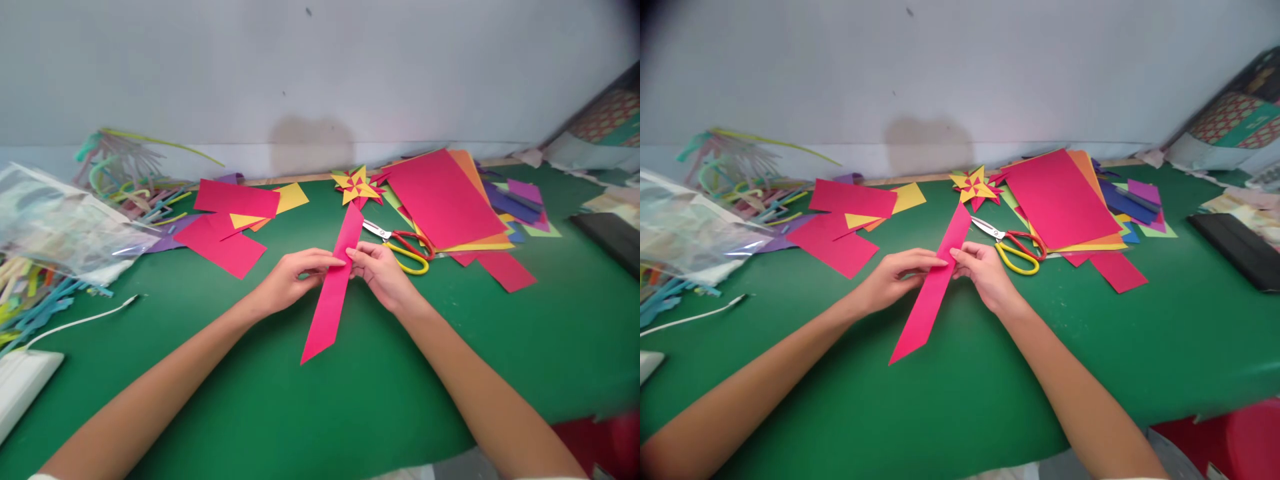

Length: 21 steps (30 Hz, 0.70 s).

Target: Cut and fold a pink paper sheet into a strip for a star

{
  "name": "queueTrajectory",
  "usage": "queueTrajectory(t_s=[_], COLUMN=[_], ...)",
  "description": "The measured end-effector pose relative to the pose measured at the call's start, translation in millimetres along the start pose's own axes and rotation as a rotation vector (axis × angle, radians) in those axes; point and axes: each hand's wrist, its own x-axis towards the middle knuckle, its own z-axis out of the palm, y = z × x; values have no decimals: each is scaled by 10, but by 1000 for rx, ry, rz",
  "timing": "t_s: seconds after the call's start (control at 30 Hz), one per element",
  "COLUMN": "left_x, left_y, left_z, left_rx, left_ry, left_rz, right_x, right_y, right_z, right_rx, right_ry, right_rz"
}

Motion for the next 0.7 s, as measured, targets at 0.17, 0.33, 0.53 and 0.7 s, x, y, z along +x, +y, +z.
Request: queueTrajectory(t_s=[0.17,0.33,0.53,0.7], left_x=[-15,-3,9,6], left_y=[-11,-21,24,81], left_z=[31,123,193,248], left_rx=[-57,-458,-357,-380], left_ry=[-58,160,155,340], left_rz=[-23,-269,-429,-439], right_x=[-22,-15,-38,-70], right_y=[10,3,26,76], right_z=[32,38,106,174], right_rx=[-16,-180,-229,-157], right_ry=[-46,2,-21,-89], right_rz=[-4,-139,-161,-63])
